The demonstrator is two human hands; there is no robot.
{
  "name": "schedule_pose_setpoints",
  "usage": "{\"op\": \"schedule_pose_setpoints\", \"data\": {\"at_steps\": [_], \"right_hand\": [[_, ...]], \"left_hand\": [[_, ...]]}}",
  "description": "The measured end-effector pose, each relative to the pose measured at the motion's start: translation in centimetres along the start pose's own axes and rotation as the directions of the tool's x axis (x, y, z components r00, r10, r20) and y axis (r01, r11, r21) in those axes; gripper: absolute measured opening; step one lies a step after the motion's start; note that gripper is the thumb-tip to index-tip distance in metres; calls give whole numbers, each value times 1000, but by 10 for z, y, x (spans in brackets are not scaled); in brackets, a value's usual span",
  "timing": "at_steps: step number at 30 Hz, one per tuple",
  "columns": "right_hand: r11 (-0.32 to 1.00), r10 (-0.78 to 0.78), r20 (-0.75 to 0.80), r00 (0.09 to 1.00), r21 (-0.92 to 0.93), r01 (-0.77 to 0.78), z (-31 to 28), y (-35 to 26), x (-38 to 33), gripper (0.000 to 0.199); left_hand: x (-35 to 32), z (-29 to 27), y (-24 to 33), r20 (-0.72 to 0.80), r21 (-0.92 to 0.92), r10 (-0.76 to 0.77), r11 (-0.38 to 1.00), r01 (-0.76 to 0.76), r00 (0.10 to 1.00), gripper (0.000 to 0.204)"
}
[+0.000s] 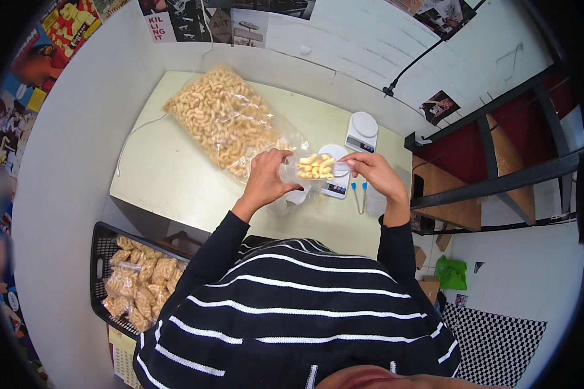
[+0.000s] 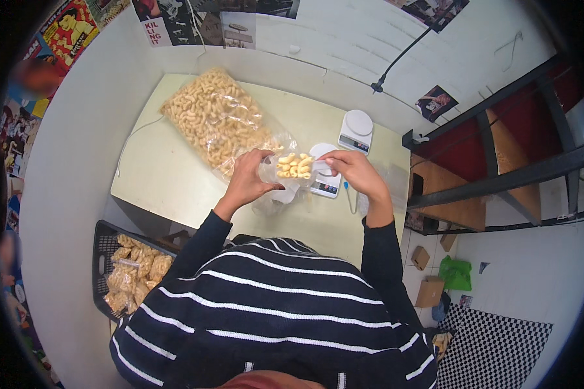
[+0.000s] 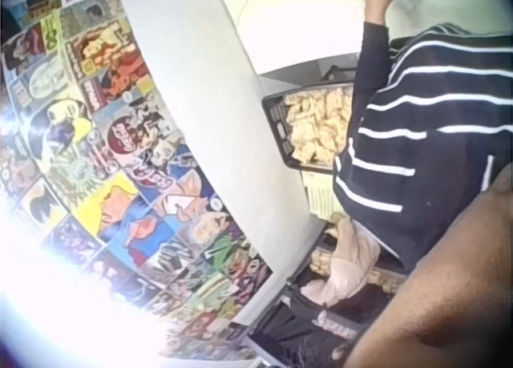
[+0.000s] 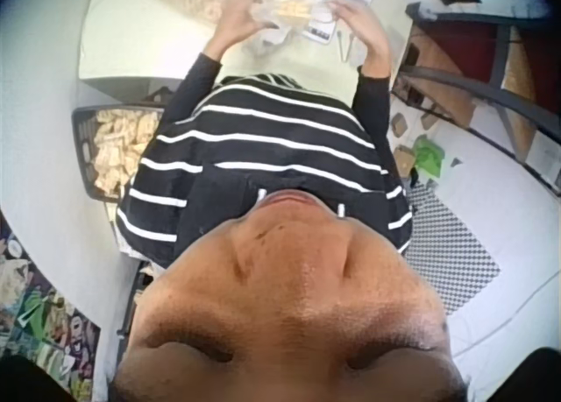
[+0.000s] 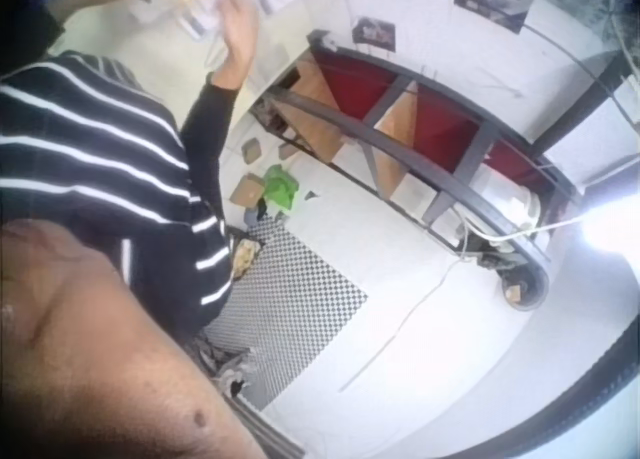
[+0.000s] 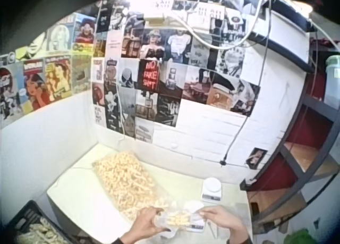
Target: The person scoops puffed snacks from a large bag into small clear plastic bags, weighs each bag on a digital scale, and places the filled bags into a black basket. The process is repeated continuously throughout the clip.
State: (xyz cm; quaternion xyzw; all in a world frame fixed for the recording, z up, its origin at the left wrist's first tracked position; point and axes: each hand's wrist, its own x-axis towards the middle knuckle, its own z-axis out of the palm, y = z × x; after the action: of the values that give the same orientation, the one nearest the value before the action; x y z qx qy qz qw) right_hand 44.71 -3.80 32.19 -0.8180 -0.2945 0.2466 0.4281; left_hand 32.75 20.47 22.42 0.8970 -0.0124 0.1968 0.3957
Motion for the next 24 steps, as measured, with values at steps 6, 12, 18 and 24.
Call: {"op": "schedule_pose_setpoints", "data": {"at_steps": [6,12,18,24], "right_hand": [[900,-164,25,986,-405,160,29,-68,19,17],[786,-384,-11,923,-527,321,40,-103,13,14],[957,-204,-302,931,-262,124,9,-72,-12,17],[977,189,-127,974,-72,-199,24,50,-26,23]], "left_hand": [[-5,3,1,46,-68,-9,998,12,999,79],[-8,2,-2,46,-270,-121,954,129,992,83],[-16,-7,-23,-48,-360,-195,918,165,980,81],[-25,-14,-39,-71,-390,-265,895,218,962,79]]}}
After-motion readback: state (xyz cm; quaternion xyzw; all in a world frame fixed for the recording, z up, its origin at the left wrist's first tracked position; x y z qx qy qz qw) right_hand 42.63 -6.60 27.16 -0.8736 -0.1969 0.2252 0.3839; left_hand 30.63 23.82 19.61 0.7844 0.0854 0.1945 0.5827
